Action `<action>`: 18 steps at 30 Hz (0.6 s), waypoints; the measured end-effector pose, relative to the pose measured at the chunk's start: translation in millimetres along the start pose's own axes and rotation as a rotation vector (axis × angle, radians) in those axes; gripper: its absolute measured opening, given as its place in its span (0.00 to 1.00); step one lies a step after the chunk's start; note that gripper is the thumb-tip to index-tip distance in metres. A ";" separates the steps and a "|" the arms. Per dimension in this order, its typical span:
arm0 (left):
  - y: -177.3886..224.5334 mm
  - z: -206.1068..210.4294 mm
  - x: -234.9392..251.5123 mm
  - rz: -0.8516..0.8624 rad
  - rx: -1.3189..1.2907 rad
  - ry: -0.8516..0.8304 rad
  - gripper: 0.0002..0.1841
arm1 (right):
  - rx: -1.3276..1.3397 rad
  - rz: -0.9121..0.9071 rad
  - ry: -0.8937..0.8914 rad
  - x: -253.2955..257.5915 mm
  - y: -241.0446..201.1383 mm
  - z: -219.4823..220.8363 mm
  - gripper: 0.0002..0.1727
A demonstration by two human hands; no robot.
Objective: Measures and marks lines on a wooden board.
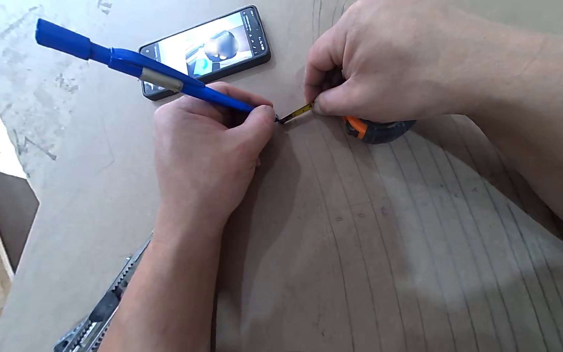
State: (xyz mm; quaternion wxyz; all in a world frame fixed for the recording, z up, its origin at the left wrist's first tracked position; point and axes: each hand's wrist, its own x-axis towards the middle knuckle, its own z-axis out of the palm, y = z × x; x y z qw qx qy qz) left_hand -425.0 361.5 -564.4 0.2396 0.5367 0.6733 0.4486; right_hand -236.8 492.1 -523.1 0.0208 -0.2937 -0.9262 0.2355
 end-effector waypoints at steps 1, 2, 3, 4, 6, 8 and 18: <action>0.2 0.0 0.1 0.002 0.006 0.001 0.02 | -0.001 0.002 0.000 0.0 -0.2 -0.2 0.07; 0.4 -0.2 0.1 0.005 0.009 0.001 0.02 | -0.004 0.000 0.003 0.1 -0.1 0.0 0.07; 0.6 -0.5 0.3 0.006 0.013 0.004 0.02 | -0.008 -0.003 0.007 0.3 0.0 0.1 0.07; 0.7 -0.9 0.5 0.005 0.014 0.008 0.02 | -0.013 -0.007 0.015 0.3 -0.2 0.1 0.06; 1.2 -1.7 1.0 0.003 0.012 0.012 0.02 | -0.027 -0.013 0.031 0.6 -0.6 0.0 0.06; 1.0 -1.4 0.9 0.005 0.014 0.010 0.02 | -0.044 -0.014 0.038 0.3 -0.5 0.3 0.05; 8.7 -2.2 -7.7 -0.058 0.112 0.022 0.04 | -0.025 -0.041 0.046 0.0 6.6 8.2 0.05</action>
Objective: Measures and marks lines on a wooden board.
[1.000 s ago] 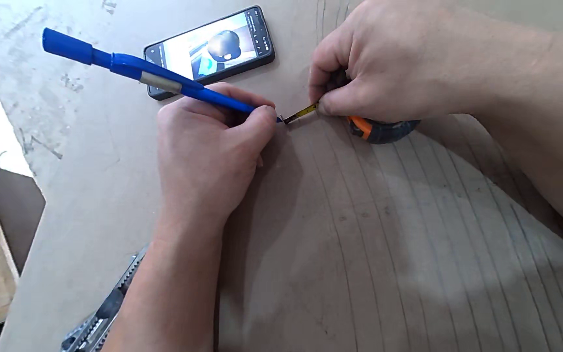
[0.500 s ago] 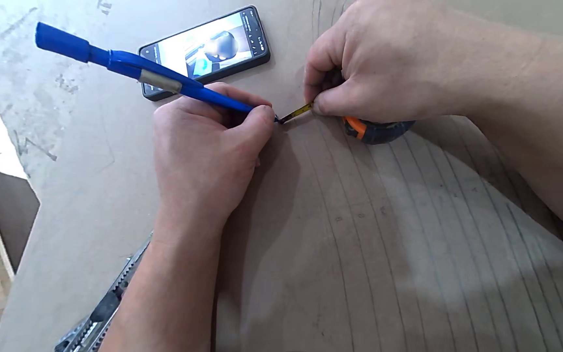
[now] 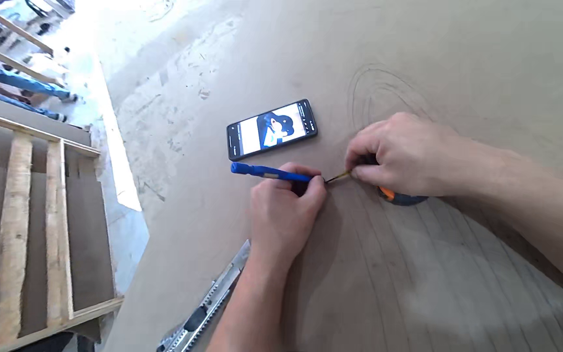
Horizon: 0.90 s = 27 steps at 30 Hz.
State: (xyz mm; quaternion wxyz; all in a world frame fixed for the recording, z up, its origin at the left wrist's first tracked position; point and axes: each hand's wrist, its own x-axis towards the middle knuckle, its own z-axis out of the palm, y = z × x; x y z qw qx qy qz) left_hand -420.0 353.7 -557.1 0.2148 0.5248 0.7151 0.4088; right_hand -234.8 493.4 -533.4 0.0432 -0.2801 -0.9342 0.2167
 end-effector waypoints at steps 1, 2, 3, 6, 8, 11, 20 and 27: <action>-0.4 -0.2 0.5 -0.002 -0.007 -0.004 0.04 | 0.006 0.007 -0.003 0.4 0.1 -0.1 0.05; -0.4 -0.4 1.0 -0.006 -0.007 -0.006 0.04 | 0.013 0.008 -0.003 0.8 0.6 -0.1 0.05; -0.1 -0.6 1.1 -0.011 0.003 -0.006 0.04 | 0.016 0.006 -0.002 0.9 0.8 0.1 0.05; -0.5 -0.8 0.5 -0.011 -0.020 -0.008 0.04 | 0.021 0.008 -0.007 0.6 0.3 0.6 0.05; -0.7 -0.2 0.7 -0.008 -0.031 -0.008 0.04 | 0.020 0.011 -0.006 0.3 0.6 0.4 0.05; -0.1 0.4 0.4 -0.007 -0.032 -0.005 0.04 | 0.024 0.002 0.002 -0.4 1.6 0.9 0.05; 0.9 0.2 -0.1 -0.015 -0.041 -0.004 0.04 | 0.023 -0.010 0.014 -1.3 2.1 1.3 0.05; 0.3 0.2 -0.1 -0.016 -0.027 -0.014 0.04 | 0.026 -0.006 0.008 -1.3 2.3 1.0 0.05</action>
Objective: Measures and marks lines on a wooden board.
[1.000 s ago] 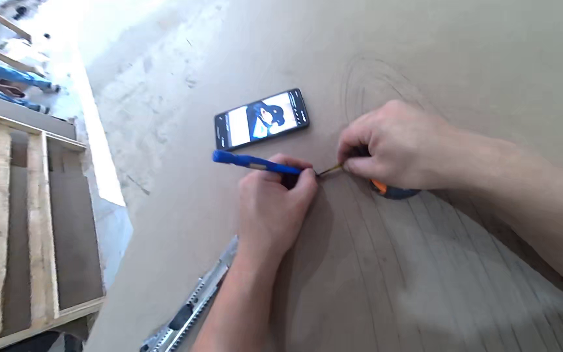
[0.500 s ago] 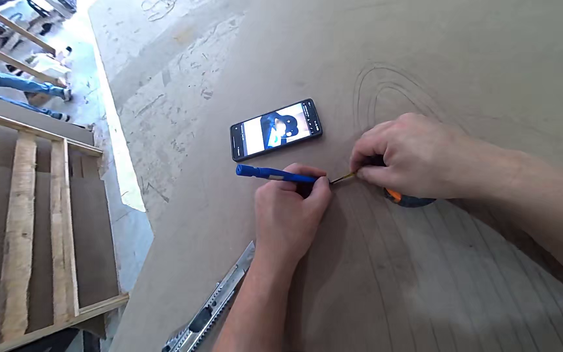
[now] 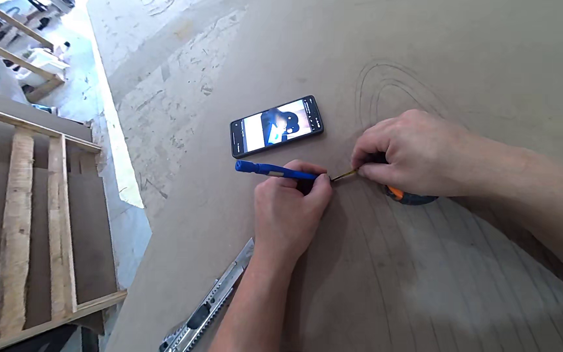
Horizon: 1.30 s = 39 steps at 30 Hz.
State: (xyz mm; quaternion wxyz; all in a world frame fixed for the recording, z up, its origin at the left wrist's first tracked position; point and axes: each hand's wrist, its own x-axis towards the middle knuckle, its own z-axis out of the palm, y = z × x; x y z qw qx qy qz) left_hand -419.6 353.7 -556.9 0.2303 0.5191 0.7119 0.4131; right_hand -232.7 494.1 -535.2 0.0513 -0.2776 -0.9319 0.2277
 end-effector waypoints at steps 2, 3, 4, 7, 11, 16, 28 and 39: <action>-1.8 -0.2 0.8 0.003 -0.003 -0.003 0.04 | -0.011 0.006 -0.012 0.6 -1.4 -1.3 0.05; -2.6 -0.1 1.4 0.004 -0.020 -0.005 0.04 | -0.017 0.009 -0.018 0.7 -2.0 -2.1 0.05; -3.0 -0.1 2.0 0.005 -0.038 -0.008 0.04 | -0.020 0.012 -0.023 0.6 -2.6 -2.7 0.05; -3.5 -1.9 4.2 -0.022 -0.091 -0.011 0.03 | -0.015 0.017 -0.037 1.0 -4.4 -4.5 0.05; -4.0 -2.1 5.1 -0.034 -0.119 -0.008 0.03 | -0.016 0.010 -0.040 1.8 -5.1 -5.8 0.05; -3.9 -0.5 4.8 -0.008 -0.127 -0.012 0.02 | -0.013 0.023 -0.049 1.6 -8.0 -7.5 0.06; -3.2 -1.0 5.7 0.009 -0.047 -0.066 0.04 | -0.029 0.065 -0.075 2.4 -11.5 -10.0 0.05; -3.2 2.5 8.0 0.046 0.037 -0.035 0.03 | -0.021 0.022 -0.047 1.9 -8.8 -9.1 0.05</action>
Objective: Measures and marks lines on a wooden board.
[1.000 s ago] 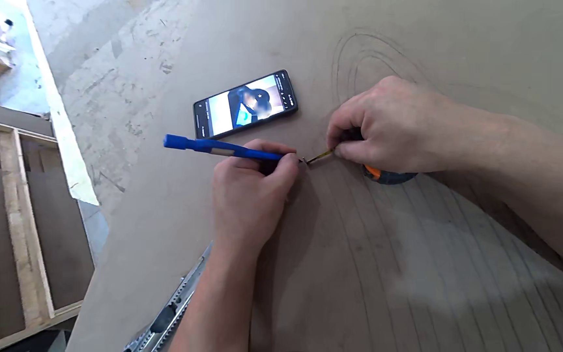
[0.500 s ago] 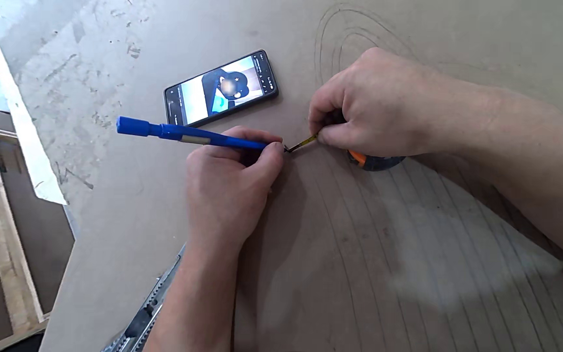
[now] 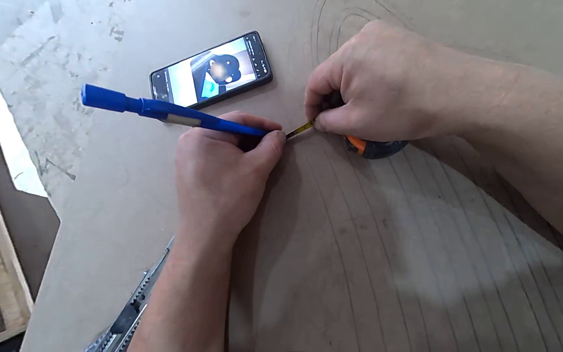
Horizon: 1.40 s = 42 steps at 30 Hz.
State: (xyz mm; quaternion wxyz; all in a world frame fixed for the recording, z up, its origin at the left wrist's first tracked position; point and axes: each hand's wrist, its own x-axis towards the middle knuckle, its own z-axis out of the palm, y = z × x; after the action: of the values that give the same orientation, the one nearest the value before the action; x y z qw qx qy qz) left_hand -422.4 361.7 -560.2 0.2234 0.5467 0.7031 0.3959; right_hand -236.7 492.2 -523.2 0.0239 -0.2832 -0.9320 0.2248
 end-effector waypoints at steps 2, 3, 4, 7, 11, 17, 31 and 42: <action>-2.9 -1.8 1.8 -0.002 -0.075 -0.002 0.03 | 0.000 0.009 0.007 0.6 -0.2 -0.1 0.05; -4.3 -2.9 2.4 -0.009 -0.126 0.001 0.03 | 0.001 0.017 0.006 0.4 -0.5 -0.4 0.05; -5.0 -3.6 2.9 -0.018 -0.165 0.010 0.03 | 0.002 0.022 0.010 0.4 -0.6 -0.3 0.05; -6.3 -3.5 2.6 -0.007 -0.200 0.011 0.04 | -0.011 0.019 0.018 -0.2 -1.0 -0.2 0.05; -4.6 -3.7 2.3 -0.011 -0.163 -0.014 0.03 | -0.028 0.019 0.014 0.0 -1.6 -0.4 0.06; -2.3 -1.0 1.8 -0.010 -0.128 -0.013 0.02 | -0.001 0.024 0.014 0.6 -1.8 0.2 0.06; -0.5 0.6 1.7 0.007 -0.006 0.002 0.03 | -0.004 0.007 0.021 -0.2 -1.4 0.6 0.05; -5.8 -2.9 3.7 0.012 -0.175 0.002 0.04 | 0.008 0.047 0.029 -0.4 -3.7 0.7 0.05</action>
State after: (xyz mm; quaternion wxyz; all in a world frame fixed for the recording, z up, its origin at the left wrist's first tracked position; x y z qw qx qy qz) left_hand -429.1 363.8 -562.7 0.2671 0.5289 0.6628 0.4578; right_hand -238.4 488.9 -522.2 0.0332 -0.3081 -0.9238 0.2247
